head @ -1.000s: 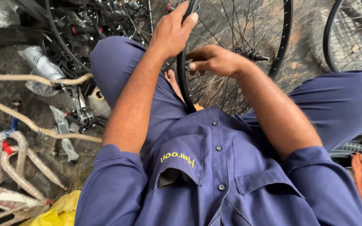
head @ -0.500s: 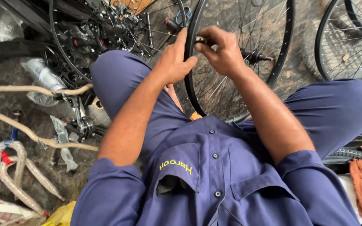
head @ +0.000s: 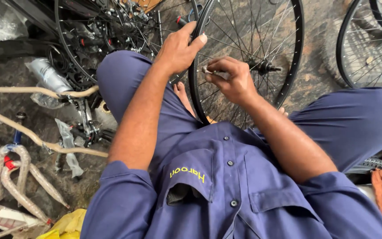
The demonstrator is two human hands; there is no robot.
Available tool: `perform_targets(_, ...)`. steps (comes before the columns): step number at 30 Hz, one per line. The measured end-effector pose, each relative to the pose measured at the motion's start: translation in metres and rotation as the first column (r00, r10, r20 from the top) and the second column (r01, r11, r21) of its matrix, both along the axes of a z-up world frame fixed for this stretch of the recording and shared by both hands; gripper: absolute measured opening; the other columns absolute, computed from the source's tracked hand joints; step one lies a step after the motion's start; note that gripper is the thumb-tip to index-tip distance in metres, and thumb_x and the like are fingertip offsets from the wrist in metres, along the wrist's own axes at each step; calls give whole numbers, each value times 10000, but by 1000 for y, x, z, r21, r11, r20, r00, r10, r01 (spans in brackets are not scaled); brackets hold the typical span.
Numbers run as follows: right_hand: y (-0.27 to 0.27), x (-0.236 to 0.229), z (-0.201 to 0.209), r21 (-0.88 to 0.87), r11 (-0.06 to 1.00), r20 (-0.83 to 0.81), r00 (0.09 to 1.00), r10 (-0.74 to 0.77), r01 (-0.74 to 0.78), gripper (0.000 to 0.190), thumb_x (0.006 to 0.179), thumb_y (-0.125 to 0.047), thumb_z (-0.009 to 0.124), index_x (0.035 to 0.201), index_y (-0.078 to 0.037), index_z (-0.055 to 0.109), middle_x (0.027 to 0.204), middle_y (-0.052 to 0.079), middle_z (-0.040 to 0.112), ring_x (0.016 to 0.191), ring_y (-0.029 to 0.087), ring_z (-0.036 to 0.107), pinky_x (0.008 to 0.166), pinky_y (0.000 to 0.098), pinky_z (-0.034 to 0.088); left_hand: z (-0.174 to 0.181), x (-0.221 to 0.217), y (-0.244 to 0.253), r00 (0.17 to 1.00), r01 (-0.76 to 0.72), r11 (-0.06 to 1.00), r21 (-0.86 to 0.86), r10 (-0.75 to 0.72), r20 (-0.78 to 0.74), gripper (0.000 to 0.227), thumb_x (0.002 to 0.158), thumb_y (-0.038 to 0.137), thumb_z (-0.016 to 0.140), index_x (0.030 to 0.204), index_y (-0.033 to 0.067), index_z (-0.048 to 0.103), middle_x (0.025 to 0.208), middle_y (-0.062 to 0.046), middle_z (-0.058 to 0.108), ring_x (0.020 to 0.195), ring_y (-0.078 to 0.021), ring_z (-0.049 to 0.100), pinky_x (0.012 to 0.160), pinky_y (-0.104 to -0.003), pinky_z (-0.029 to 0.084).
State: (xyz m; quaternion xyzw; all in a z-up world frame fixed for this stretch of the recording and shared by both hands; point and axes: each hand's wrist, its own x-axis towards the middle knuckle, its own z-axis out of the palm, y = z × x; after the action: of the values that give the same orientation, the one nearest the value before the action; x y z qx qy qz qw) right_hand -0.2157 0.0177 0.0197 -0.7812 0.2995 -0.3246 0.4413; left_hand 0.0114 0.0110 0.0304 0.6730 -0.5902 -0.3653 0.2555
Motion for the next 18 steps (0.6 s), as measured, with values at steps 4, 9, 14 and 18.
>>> perform_targets(4,-2,9,-5,218,976,-76,997,23,-6,227,961,-147,780,1157,-39,740,1093,125,777,991,172,753,846,322,610,-1,-3,3,1000,1,1000,5,-1,25,424,996,429,619,1278,112,619,886,-164,729,855,-354,715,743,-470,510)
perform_targets(9,-18,20,-23,548,836,-252,950,186,-18,346,1065,-227,667,1367,-58,684,1037,178,791,907,247,745,816,377,611,6,-2,5,1000,-14,997,78,13,10,387,1005,413,602,1236,104,637,812,-155,702,782,-329,715,709,-470,494)
perform_targets(14,-27,8,-32,403,866,35,951,307,-295,589,910,-191,839,1376,54,575,1279,186,678,1180,261,680,1001,409,535,8,-3,4,1000,-2,996,85,1,14,422,1009,411,598,1281,88,612,836,-178,706,800,-354,722,720,-488,499)
perform_targets(18,6,40,-29,-226,974,-584,799,-142,7,207,880,-140,837,1010,-54,700,963,130,737,905,352,716,789,468,541,7,-7,2,1000,15,999,-48,-15,10,460,1001,411,634,1312,75,603,905,-204,737,899,-403,721,789,-497,523)
